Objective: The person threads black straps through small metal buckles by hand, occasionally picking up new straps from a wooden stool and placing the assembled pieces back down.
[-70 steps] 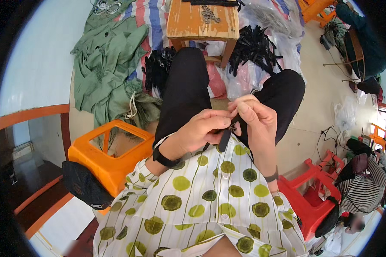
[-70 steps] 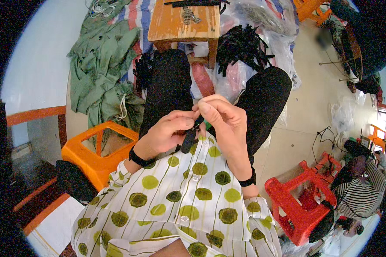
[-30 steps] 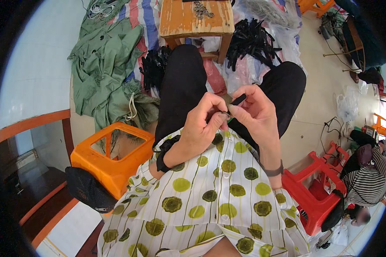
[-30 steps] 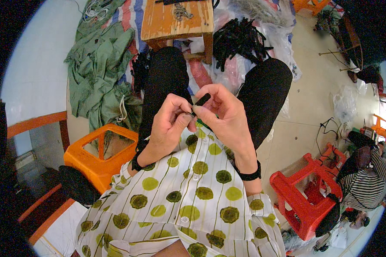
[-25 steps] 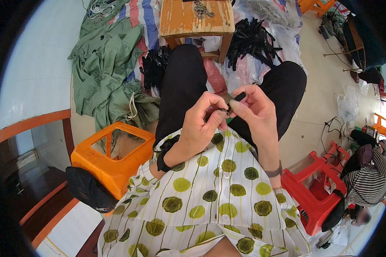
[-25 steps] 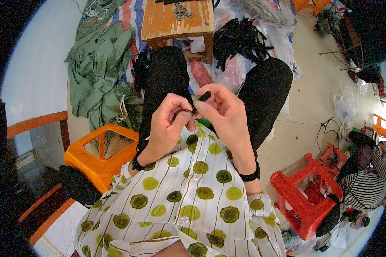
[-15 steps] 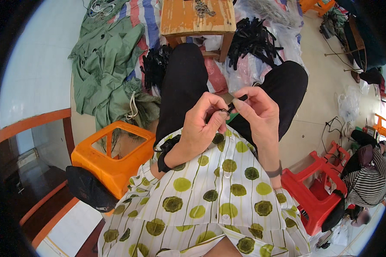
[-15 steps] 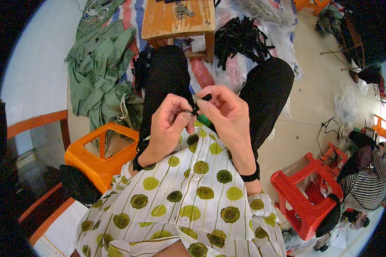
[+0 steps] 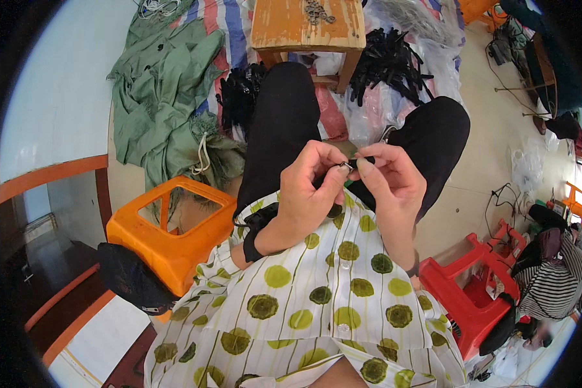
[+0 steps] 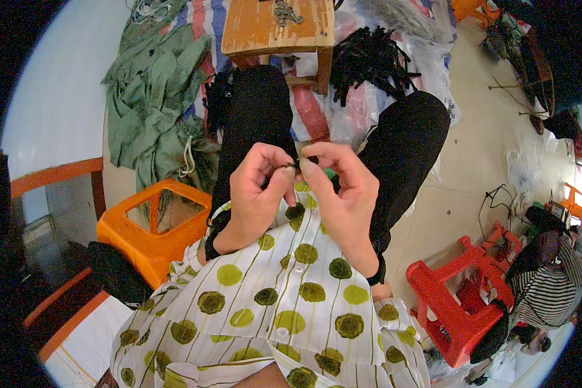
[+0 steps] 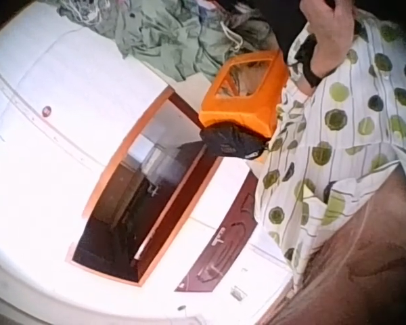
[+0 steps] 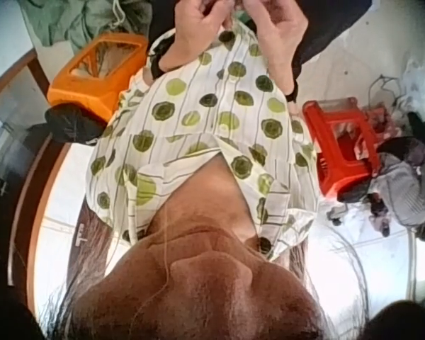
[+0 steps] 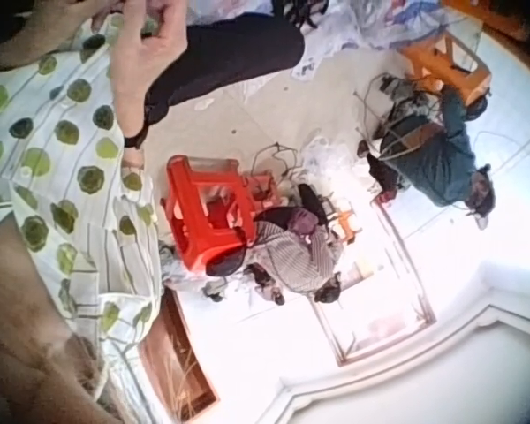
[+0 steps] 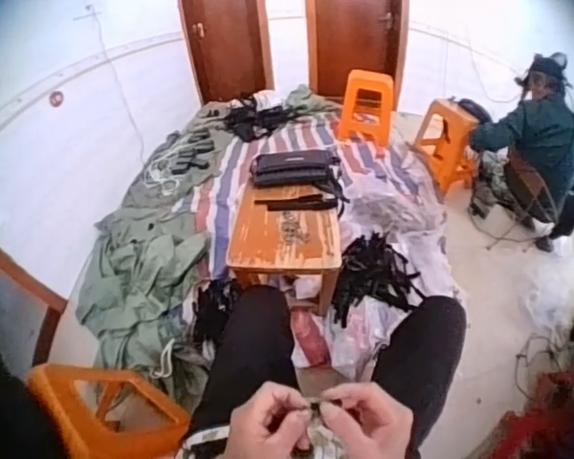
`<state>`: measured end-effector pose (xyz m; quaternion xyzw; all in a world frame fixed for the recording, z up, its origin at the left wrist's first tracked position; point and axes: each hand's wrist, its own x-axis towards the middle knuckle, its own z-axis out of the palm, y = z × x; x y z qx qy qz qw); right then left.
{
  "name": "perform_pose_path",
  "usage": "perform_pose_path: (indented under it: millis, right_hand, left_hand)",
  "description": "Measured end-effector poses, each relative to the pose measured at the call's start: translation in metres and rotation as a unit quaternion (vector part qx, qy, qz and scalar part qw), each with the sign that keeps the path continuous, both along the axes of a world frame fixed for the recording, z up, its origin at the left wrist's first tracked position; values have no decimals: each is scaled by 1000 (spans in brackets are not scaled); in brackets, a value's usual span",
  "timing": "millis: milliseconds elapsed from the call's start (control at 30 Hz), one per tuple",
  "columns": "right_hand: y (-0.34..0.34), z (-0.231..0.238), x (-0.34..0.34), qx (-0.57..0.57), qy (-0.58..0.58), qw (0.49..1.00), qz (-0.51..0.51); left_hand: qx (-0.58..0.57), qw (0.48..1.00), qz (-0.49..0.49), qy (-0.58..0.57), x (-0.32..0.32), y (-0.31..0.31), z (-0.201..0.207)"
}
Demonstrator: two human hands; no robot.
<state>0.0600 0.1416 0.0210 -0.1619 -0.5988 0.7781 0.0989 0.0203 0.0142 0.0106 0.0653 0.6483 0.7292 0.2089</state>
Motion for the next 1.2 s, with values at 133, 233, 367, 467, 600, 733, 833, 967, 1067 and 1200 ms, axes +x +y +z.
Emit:
perform_pose_path:
  millis: [133, 233, 367, 467, 600, 733, 833, 967, 1067, 1200]
  right_hand:
    - [-1, -9, 4, 203, 39, 978, -2]
    - [-5, -2, -2, 130, 28, 991, -6]
    - [2, -7, -8, -62, 6, 997, 42]
    - [8, -15, -9, -58, -23, 995, 83]
    - [9, -19, -11, -75, -25, 993, 90]
    - [6, -18, -13, -25, -31, 997, 73]
    - [10, -17, -14, -90, -35, 991, 87]
    - [16, -13, -14, -138, -18, 981, 132]
    - [17, -11, -14, -135, -31, 982, 129]
    - [19, -17, -13, -57, -38, 988, 136]
  left_hand:
    - [-36, 999, -5, 13, 0, 0, 2]
    - [-59, 995, 3, 76, -2, -3, -4]
    - [-76, 994, 8, 79, -4, -4, 1]
    - [-80, 991, -9, 109, -4, -4, 0]
    - [-78, 991, -17, 103, -4, -4, 2]
    - [-17, 999, -33, 19, -6, -7, 5]
    - [18, 999, -39, -26, -7, -8, 8]
    - [-6, 1000, -21, 18, -7, -6, 7]
    - [-48, 996, -15, 71, -5, -6, 3]
    - [-77, 981, -17, 179, -6, -4, 1]
